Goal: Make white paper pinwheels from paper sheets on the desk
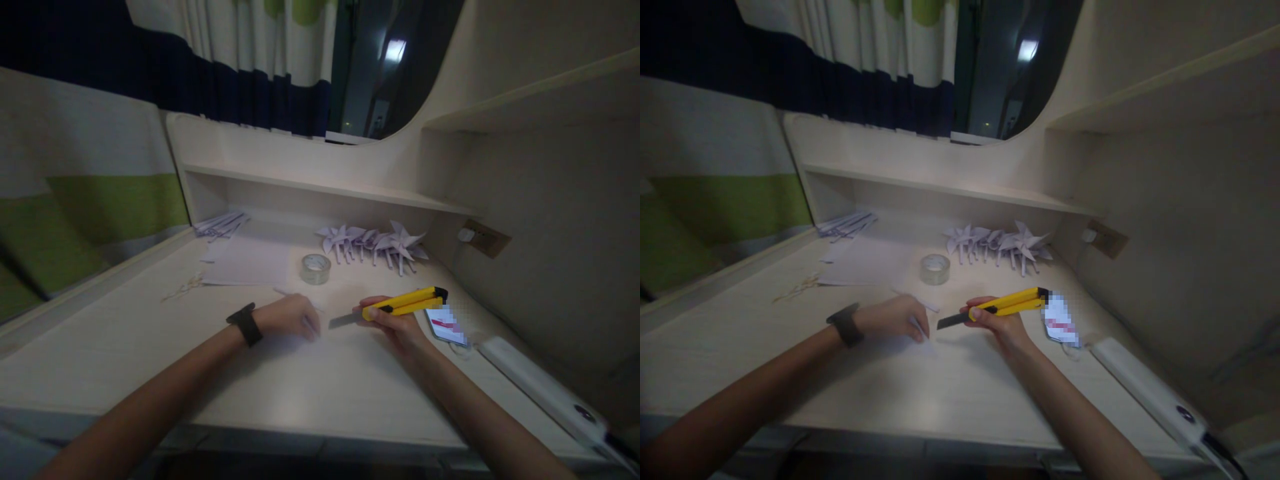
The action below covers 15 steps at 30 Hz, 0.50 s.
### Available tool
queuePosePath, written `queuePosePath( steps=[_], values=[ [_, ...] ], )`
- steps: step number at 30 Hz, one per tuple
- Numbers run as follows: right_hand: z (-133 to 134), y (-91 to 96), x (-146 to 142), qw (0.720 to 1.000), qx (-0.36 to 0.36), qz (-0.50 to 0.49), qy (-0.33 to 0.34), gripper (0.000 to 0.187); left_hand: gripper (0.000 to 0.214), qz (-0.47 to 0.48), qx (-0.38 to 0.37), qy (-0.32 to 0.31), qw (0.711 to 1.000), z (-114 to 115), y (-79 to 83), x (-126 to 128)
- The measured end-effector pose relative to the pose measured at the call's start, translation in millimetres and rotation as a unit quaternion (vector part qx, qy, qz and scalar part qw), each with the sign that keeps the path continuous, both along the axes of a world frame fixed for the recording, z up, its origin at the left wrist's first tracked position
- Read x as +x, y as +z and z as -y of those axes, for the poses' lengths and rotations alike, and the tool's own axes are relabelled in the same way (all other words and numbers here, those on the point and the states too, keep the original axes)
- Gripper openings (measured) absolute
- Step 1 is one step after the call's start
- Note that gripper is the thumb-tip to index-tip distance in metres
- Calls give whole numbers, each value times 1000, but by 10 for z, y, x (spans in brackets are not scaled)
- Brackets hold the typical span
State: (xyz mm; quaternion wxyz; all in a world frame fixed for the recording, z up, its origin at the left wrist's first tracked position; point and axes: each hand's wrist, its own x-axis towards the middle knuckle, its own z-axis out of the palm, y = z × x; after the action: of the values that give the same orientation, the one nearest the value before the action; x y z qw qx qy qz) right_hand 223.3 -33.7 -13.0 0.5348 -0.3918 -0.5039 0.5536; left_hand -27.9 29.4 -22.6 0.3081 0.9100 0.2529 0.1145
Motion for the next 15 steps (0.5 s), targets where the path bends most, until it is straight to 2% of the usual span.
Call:
queuePosePath(
  steps=[6,10,15],
  values=[
    [187,-64,-128,990,67,100,-76,22,17,22,7,6,1000,25,-73,-22],
    [206,-91,-154,983,84,147,-65,22,15,31,52,-3,998,47,-105,-47],
    [199,-100,-137,985,78,148,-44,20,17,36,67,-5,997,61,-110,-49]
  ],
)
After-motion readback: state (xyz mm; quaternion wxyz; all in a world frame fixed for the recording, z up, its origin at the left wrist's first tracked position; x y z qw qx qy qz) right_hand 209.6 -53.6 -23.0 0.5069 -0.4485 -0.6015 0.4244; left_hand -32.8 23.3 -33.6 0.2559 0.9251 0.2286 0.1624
